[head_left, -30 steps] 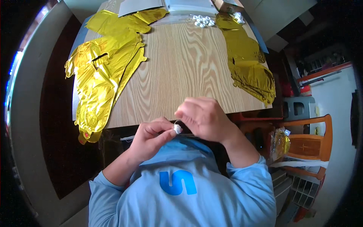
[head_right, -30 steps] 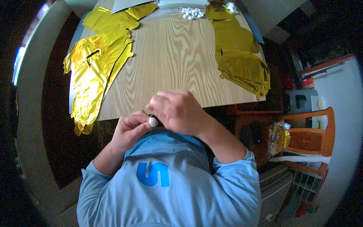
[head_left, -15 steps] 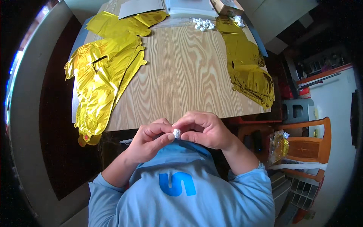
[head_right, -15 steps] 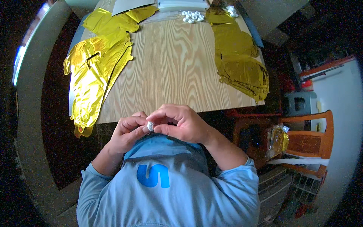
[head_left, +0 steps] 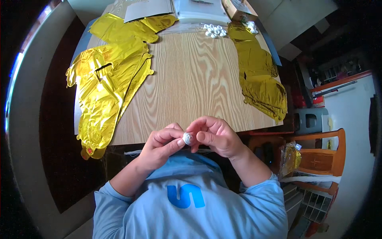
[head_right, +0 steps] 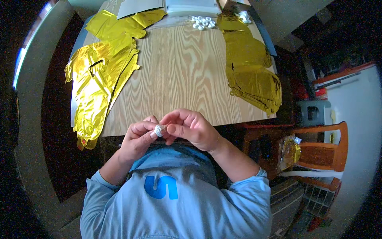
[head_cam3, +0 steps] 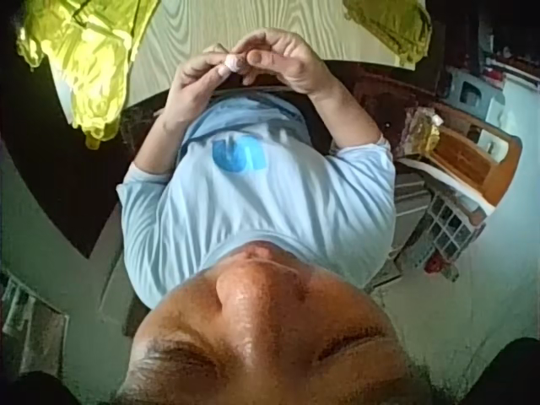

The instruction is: Manual assembly of small white components with string attached.

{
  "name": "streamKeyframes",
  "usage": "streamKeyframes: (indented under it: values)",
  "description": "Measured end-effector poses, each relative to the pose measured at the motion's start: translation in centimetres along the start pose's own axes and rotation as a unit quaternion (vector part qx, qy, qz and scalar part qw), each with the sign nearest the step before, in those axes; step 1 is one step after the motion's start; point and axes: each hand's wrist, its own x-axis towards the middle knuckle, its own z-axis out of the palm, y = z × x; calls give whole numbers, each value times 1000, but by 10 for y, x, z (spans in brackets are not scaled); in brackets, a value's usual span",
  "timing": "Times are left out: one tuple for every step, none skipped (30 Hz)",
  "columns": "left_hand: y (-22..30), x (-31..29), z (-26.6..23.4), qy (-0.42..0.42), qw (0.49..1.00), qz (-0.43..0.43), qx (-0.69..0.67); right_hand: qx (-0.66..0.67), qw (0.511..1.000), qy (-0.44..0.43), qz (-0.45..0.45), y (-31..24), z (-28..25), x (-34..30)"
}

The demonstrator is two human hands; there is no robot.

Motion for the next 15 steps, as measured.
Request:
streamKeyframes:
  values:
    - [-2, 2, -2, 5, 1000, 9, 11, -9, 1000, 9, 3, 1, -1, 1]
    - [-3, 2, -3, 10, 1000, 17, 23, -17, 1000, 17, 5, 2, -1, 2]
    - [-3, 3, -3, 19, 1000, 15, 19, -25, 999, 26, 7, 3, 0, 2]
    - [-2, 3, -3, 27, 999, 13, 15, -23, 999, 27, 4, 5, 3, 2]
    - [-2, 3, -3, 36, 999, 12, 11, -20, 999, 26, 2, 9, 6, 2]
    - [-1, 2, -4, 38, 995, 42, 83, -18, 1000, 26, -1, 10, 8, 2]
    - [0, 2, -5, 39, 985, 72, 154, -23, 999, 33, 17, 9, 9, 2]
    - [0, 2, -7, 39, 969, 102, 223, -29, 998, 40, 34, 7, 10, 1]
    - [1, 1, -6, 45, 962, 110, 245, -35, 997, 47, 51, 4, 10, 1]
    - [2, 0, -5, 51, 955, 118, 267, -57, 995, 34, 75, 1, 12, 0]
    - [3, -1, -4, 57, 948, 127, 287, -79, 992, 23, 98, -3, 14, -2]
    - [3, 0, -4, 51, 949, 130, 284, -102, 987, 12, 121, -7, 14, -3]
    - [3, 1, -5, 46, 950, 132, 281, -211, 973, 30, 88, -10, 12, -5]
    - [3, 1, -6, 43, 950, 134, 279, -318, 945, 45, 56, -14, 10, -6]
    - [3, 0, -6, 49, 959, 110, 256, -420, 905, 60, 22, -17, 8, -6]
